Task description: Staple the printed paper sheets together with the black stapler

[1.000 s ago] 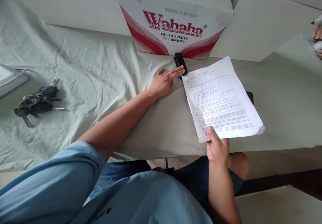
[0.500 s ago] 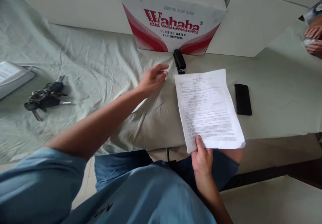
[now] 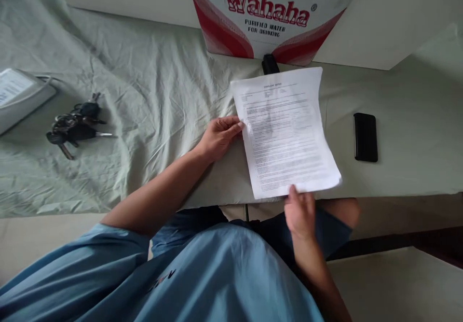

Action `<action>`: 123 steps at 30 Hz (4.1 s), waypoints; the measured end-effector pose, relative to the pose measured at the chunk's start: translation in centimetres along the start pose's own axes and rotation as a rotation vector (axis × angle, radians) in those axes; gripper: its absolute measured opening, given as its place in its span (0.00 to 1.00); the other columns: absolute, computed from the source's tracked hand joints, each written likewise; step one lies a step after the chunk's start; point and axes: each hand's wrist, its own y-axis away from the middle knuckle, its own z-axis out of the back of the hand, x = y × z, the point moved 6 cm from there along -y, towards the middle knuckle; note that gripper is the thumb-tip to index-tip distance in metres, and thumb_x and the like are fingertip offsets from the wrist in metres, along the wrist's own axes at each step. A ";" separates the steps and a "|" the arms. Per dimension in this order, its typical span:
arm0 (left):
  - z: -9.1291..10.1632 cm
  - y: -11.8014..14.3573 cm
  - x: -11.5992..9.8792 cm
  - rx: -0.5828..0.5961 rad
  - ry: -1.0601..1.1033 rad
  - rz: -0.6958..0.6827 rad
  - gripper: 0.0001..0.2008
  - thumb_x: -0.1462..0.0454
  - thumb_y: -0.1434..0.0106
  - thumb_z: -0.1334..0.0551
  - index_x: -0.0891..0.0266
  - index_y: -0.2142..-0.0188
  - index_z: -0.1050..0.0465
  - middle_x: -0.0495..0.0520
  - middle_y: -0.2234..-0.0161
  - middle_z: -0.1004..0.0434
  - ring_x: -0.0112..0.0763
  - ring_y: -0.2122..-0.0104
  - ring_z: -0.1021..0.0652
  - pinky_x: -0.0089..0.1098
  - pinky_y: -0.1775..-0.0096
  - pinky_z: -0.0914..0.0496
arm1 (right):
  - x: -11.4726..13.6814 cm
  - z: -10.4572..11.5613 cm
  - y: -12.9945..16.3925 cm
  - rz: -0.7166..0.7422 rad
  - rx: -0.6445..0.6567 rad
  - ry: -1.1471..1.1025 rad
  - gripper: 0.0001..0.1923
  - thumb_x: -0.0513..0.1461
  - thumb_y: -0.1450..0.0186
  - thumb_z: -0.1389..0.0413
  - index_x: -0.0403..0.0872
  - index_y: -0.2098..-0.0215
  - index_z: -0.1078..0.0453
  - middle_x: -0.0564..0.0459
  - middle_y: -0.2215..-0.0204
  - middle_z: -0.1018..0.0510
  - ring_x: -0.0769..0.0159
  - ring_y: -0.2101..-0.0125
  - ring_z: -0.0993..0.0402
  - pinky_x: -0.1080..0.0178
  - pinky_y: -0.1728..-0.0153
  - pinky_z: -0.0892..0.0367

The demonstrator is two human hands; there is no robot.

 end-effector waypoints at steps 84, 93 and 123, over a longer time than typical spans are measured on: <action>1.5 -0.1 0.6 -0.094 0.258 0.143 0.31 0.38 0.30 0.26 0.53 0.38 0.17 0.57 0.53 0.08 0.54 0.46 0.10 0.47 0.45 0.15 | 6.6 -3.6 -17.2 0.310 0.003 0.182 0.19 0.51 0.43 0.25 0.50 0.59 0.13 0.51 0.59 0.09 0.54 0.47 0.13 0.47 0.31 0.24; 1.5 -0.2 1.1 -0.014 0.265 0.179 0.34 0.35 0.31 0.27 0.55 0.38 0.17 0.58 0.58 0.08 0.56 0.48 0.09 0.47 0.47 0.14 | 5.4 -4.2 -16.0 0.214 -0.093 0.167 0.18 0.50 0.43 0.26 0.50 0.59 0.11 0.51 0.52 0.07 0.54 0.47 0.13 0.46 0.34 0.20; 0.5 0.1 0.2 0.067 0.294 0.155 0.32 0.44 0.36 0.20 0.57 0.40 0.18 0.59 0.51 0.08 0.58 0.44 0.10 0.49 0.43 0.15 | 4.8 -5.5 -15.1 0.075 -0.139 0.081 0.17 0.46 0.39 0.26 0.50 0.53 0.11 0.54 0.54 0.07 0.57 0.48 0.11 0.53 0.38 0.17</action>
